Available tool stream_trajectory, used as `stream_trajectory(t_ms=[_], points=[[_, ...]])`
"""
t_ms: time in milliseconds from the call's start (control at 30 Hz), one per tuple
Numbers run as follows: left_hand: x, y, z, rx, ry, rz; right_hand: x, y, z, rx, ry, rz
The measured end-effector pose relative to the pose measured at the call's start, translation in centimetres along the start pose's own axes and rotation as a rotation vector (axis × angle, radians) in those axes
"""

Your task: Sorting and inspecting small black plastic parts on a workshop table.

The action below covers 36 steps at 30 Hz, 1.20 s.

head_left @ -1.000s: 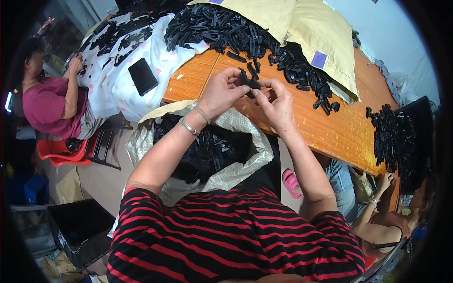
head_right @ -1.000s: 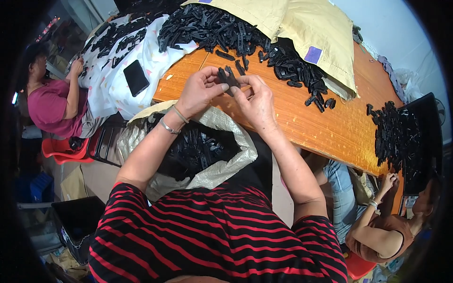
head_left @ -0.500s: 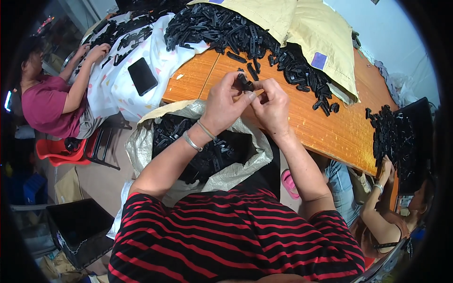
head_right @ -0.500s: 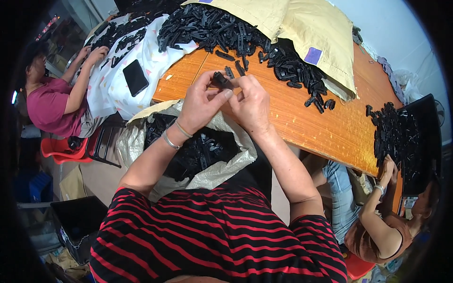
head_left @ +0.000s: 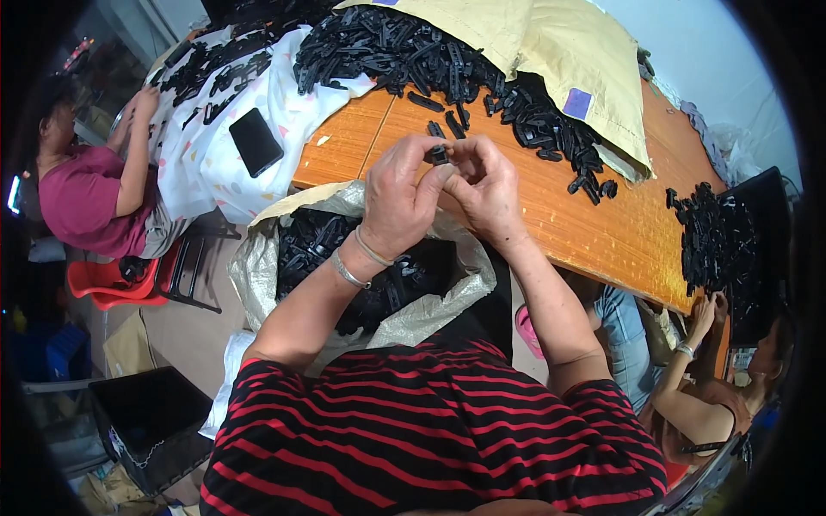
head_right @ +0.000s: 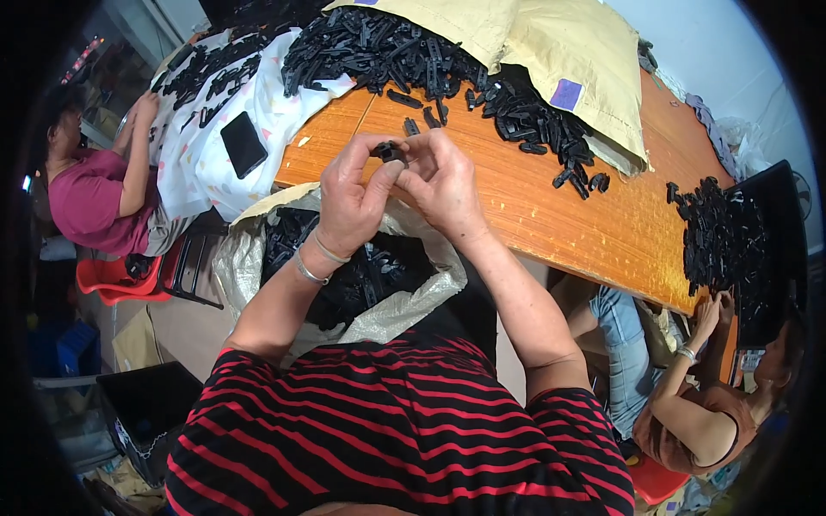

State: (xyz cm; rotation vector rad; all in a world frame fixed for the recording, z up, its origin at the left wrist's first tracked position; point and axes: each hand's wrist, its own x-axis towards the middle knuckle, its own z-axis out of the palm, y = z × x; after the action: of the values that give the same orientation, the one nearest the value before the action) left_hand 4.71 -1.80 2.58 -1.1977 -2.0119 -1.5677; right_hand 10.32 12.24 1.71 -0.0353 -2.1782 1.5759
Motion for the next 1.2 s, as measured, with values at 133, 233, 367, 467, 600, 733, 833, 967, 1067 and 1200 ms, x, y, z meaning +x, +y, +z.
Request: stream_trajectory(t_ms=[133, 233, 367, 467, 600, 733, 833, 967, 1067, 1200], points=[[-0.5, 0.3, 0.1, -0.236, 0.017, -0.118, 0.1, 0.7, 0.8, -0.074, 0.027, -0.080], [-1.1, -0.1, -1.3, -0.360, 0.018, -0.257, -0.4, 0.2, 2.3, -0.024, -0.020, -0.034], [-2.1, 0.4, -4.0, -0.378, -0.072, -0.484, -2.4, -0.4, 4.0, 0.013, -0.094, 0.028], [-3.6, 0.2, -5.5, -0.405, -0.071, -0.544, -3.7, -0.9, 5.3, 0.089, -0.159, 0.075], [-4.7, 1.9, -6.0, -0.385, -0.086, -0.598, -4.2, -0.6, 5.8, 0.104, -0.221, 0.078], [-5.7, 2.5, -6.6, -0.521, -0.057, -0.685, -4.4, -0.8, 5.2, 0.055, -0.332, 0.114], [-5.7, 1.2, -8.9, -0.404, -0.364, -0.741, -3.4, -1.1, 3.9, 0.017, -0.546, 0.087], [-4.1, 0.2, -10.3, 0.016, -0.689, -0.417, 1.0, 0.8, -0.4, -0.103, -0.419, 0.025], [-1.3, 0.0, -8.5, 0.144, -0.532, -0.222, 6.7, 4.0, -4.5, -0.476, -0.112, 0.019], [2.7, -4.5, -2.6, 0.343, -0.453, 0.011, 11.9, 9.0, -7.1, -0.995, -0.064, -0.213]])
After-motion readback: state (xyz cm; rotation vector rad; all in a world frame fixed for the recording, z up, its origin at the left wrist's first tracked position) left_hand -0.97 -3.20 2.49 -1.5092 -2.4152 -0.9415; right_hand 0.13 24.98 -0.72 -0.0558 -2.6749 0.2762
